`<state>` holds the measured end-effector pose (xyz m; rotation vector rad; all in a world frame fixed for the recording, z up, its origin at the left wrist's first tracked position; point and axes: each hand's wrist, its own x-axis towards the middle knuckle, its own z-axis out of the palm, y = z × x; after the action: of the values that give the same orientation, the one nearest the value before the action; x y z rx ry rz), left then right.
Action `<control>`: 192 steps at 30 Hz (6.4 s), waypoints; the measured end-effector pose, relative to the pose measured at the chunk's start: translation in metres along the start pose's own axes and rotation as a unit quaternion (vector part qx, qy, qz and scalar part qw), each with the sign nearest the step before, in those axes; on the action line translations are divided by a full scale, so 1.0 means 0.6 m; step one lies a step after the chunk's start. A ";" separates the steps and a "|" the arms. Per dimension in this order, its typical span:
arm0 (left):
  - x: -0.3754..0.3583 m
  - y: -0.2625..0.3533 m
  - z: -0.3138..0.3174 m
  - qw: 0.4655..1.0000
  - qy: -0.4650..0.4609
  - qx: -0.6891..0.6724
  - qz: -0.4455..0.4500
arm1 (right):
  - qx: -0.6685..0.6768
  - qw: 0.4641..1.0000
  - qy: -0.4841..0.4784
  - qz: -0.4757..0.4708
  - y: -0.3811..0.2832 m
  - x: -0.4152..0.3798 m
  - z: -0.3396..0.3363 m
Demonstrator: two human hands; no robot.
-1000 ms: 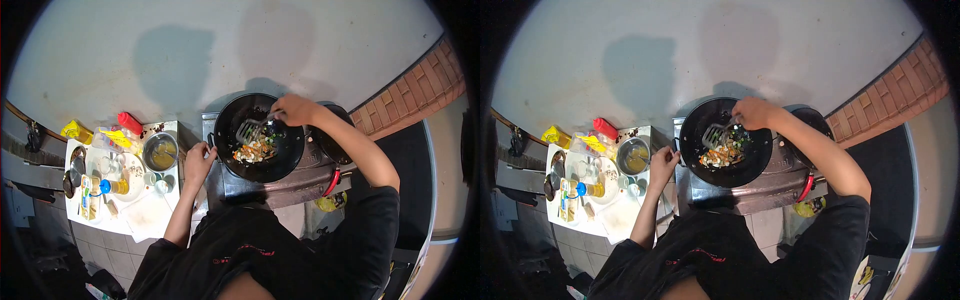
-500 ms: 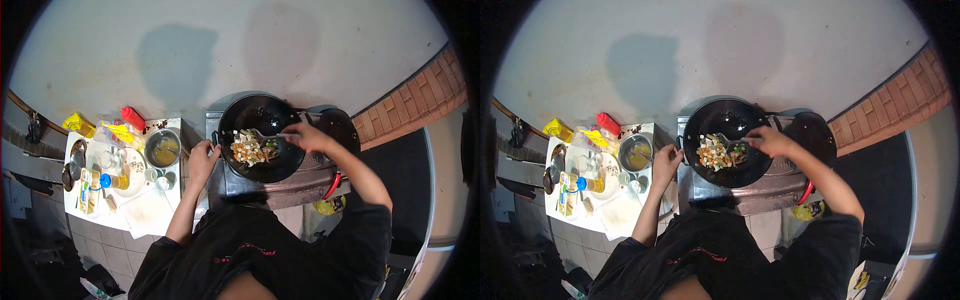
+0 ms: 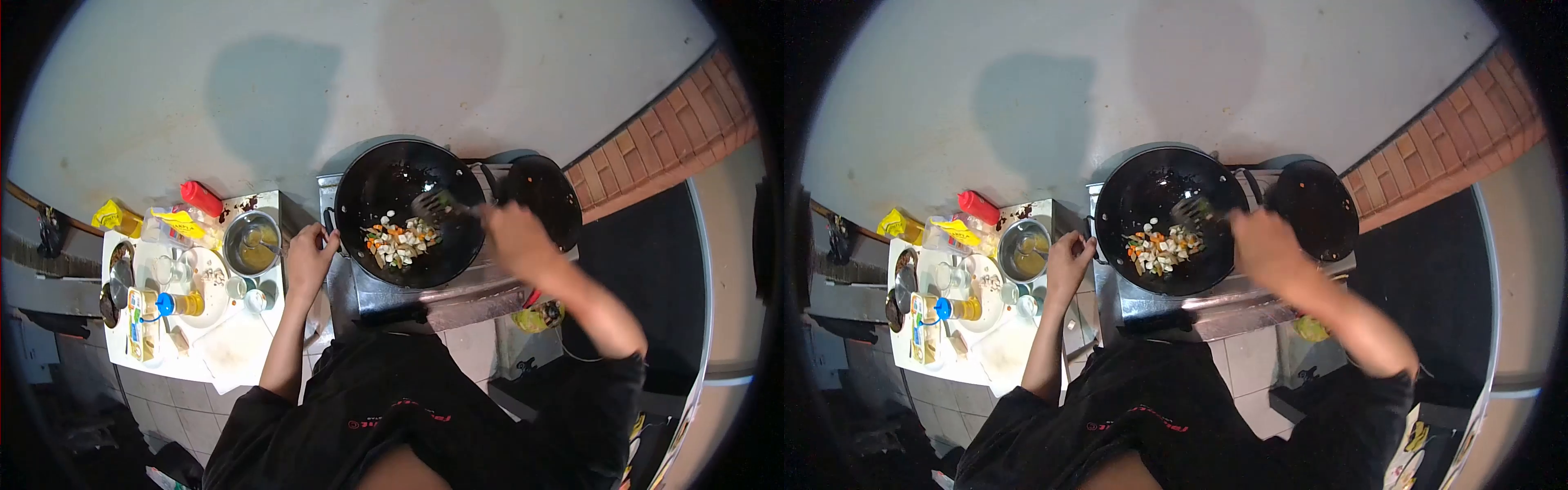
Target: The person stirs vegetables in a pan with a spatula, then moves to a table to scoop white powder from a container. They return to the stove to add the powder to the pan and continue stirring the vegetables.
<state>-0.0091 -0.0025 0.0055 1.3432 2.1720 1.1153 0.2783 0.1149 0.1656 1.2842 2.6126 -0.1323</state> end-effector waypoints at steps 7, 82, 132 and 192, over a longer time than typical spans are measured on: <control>-0.005 0.003 0.002 1.000 0.017 0.008 0.000 | -0.133 0.986 -0.096 0.016 -0.011 0.229 -0.092; -0.018 0.016 0.000 0.996 0.019 0.089 0.017 | 0.119 0.990 0.045 0.064 -0.094 -0.053 0.130; -0.002 0.022 0.002 0.992 0.024 0.124 0.030 | -0.227 0.954 -0.195 -0.021 0.005 0.278 0.001; -0.001 0.006 0.009 0.995 0.026 0.094 0.026 | -0.043 0.955 0.182 -0.229 0.040 0.230 0.014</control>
<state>-0.0032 0.0003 0.0046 1.4713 2.3423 0.9955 0.2173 0.2344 0.1244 0.7029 3.1498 0.1591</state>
